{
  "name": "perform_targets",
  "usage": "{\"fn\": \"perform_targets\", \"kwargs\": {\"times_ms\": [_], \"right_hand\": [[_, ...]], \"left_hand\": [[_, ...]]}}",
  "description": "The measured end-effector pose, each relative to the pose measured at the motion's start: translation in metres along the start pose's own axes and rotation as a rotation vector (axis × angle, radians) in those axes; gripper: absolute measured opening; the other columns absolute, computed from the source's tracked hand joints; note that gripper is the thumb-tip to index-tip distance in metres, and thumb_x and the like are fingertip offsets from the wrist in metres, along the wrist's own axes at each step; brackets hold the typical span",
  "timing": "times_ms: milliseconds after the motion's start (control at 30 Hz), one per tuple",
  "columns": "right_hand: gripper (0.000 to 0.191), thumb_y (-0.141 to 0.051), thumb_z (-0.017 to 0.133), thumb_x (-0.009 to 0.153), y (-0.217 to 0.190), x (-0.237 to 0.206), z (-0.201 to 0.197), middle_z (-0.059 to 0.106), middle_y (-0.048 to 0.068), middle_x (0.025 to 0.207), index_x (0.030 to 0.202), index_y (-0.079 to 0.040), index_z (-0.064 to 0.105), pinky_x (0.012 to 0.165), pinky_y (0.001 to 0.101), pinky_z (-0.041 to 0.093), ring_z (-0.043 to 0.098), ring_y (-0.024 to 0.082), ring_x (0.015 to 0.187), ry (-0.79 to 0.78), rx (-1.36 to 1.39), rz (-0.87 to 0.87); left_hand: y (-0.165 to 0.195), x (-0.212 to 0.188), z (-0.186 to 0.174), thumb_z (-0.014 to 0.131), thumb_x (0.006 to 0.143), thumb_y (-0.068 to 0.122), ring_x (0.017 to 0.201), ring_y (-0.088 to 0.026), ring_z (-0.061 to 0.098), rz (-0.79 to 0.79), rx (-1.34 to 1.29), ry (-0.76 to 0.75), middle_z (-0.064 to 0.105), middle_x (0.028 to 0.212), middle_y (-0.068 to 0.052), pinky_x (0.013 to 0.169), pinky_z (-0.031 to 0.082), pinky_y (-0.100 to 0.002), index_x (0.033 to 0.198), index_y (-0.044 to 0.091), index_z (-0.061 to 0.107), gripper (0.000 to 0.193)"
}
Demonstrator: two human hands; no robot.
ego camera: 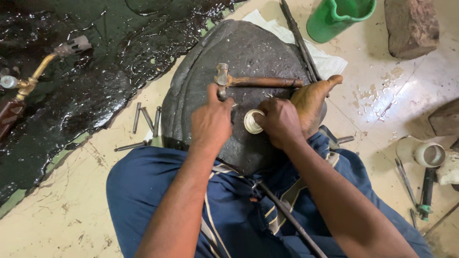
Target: The person sits on the floor and hammers a small round silver workpiece on a stone slab, repositioning it by hand between strikes and turning it over to shape both sides. They hold the piece against a small white form while tapping it with a small hammer, then lift and handle the formed disc.
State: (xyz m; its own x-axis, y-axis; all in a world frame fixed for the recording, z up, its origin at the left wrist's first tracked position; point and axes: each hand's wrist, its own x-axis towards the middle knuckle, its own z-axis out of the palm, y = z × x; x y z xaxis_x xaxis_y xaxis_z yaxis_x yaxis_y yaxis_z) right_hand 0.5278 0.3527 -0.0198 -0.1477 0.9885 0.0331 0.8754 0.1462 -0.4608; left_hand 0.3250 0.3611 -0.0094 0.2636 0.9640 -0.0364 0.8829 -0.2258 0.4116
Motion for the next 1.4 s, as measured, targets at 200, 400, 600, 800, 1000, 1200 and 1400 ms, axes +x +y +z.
{"fn": "perform_targets", "kwargs": {"times_ms": [200, 400, 600, 800, 1000, 1200, 1400], "right_hand": [[0.023, -0.025, 0.072, 0.078, -0.012, -0.001, -0.004, 0.073, 0.021, 0.083, 0.088, -0.006, 0.079, 0.075, 0.0497, 0.054, 0.069, 0.041, 0.079, 0.092, -0.061, -0.005], [0.020, -0.026, 0.073, 0.080, -0.014, 0.011, -0.007, 0.072, 0.021, 0.080, 0.082, -0.007, 0.079, 0.075, 0.0501, 0.054, 0.070, 0.040, 0.079, -0.007, -0.166, 0.122], [0.021, -0.025, 0.073, 0.074, -0.008, 0.030, -0.013, 0.074, 0.018, 0.084, 0.086, -0.010, 0.082, 0.077, 0.0484, 0.055, 0.072, 0.038, 0.082, -0.187, -0.219, 0.051], [0.042, -0.028, 0.083, 0.079, 0.016, 0.029, -0.048, 0.078, 0.013, 0.100, 0.112, -0.004, 0.074, 0.083, 0.0377, 0.058, 0.076, 0.026, 0.091, -0.198, 0.221, 0.065], [0.031, -0.023, 0.078, 0.088, 0.012, -0.030, -0.077, 0.078, 0.012, 0.100, 0.113, -0.005, 0.076, 0.080, 0.0320, 0.059, 0.076, 0.018, 0.089, 0.149, 0.290, 0.183], [0.029, -0.021, 0.075, 0.085, -0.008, -0.123, -0.070, 0.079, 0.013, 0.091, 0.111, -0.007, 0.078, 0.070, 0.0331, 0.058, 0.074, 0.016, 0.074, 0.015, 0.225, 0.401], [0.045, -0.027, 0.081, 0.077, -0.013, -0.203, -0.031, 0.074, 0.018, 0.092, 0.114, -0.003, 0.071, 0.079, 0.0414, 0.057, 0.071, 0.037, 0.088, -0.378, 0.088, 0.120]], "left_hand": [[0.011, -0.002, 0.013, 0.092, 0.067, 0.027, 0.098, -0.038, 0.072, 0.255, -0.337, 0.152, 0.062, 0.127, -0.013, 0.077, 0.058, -0.046, 0.140, 0.019, 0.059, 0.080], [0.022, -0.006, 0.039, 0.095, 0.055, 0.024, 0.100, -0.038, 0.070, 0.265, -0.411, 0.073, 0.068, 0.128, -0.012, 0.080, 0.057, -0.045, 0.154, 0.011, 0.038, 0.115], [0.018, -0.004, 0.047, 0.094, 0.063, 0.021, 0.103, -0.034, 0.071, 0.252, -0.403, 0.109, 0.072, 0.122, -0.009, 0.083, 0.057, -0.045, 0.134, 0.015, 0.062, 0.077], [0.020, -0.003, 0.040, 0.092, 0.065, 0.022, 0.101, -0.034, 0.071, 0.145, -0.375, -0.058, 0.072, 0.122, -0.006, 0.083, 0.057, -0.045, 0.129, 0.016, 0.068, 0.069], [0.020, -0.002, 0.042, 0.093, 0.060, 0.022, 0.109, -0.029, 0.070, 0.218, -0.354, 0.026, 0.068, 0.135, -0.003, 0.089, 0.056, -0.041, 0.128, 0.013, 0.068, 0.073], [0.020, -0.002, 0.049, 0.093, 0.063, 0.026, 0.113, -0.027, 0.069, 0.203, -0.311, 0.005, 0.065, 0.138, -0.003, 0.092, 0.056, -0.039, 0.132, 0.012, 0.066, 0.075], [0.011, 0.004, 0.043, 0.092, 0.076, 0.022, 0.105, -0.035, 0.071, 0.040, -0.356, 0.198, 0.072, 0.115, -0.019, 0.092, 0.056, -0.039, 0.116, 0.007, 0.070, 0.049]]}}
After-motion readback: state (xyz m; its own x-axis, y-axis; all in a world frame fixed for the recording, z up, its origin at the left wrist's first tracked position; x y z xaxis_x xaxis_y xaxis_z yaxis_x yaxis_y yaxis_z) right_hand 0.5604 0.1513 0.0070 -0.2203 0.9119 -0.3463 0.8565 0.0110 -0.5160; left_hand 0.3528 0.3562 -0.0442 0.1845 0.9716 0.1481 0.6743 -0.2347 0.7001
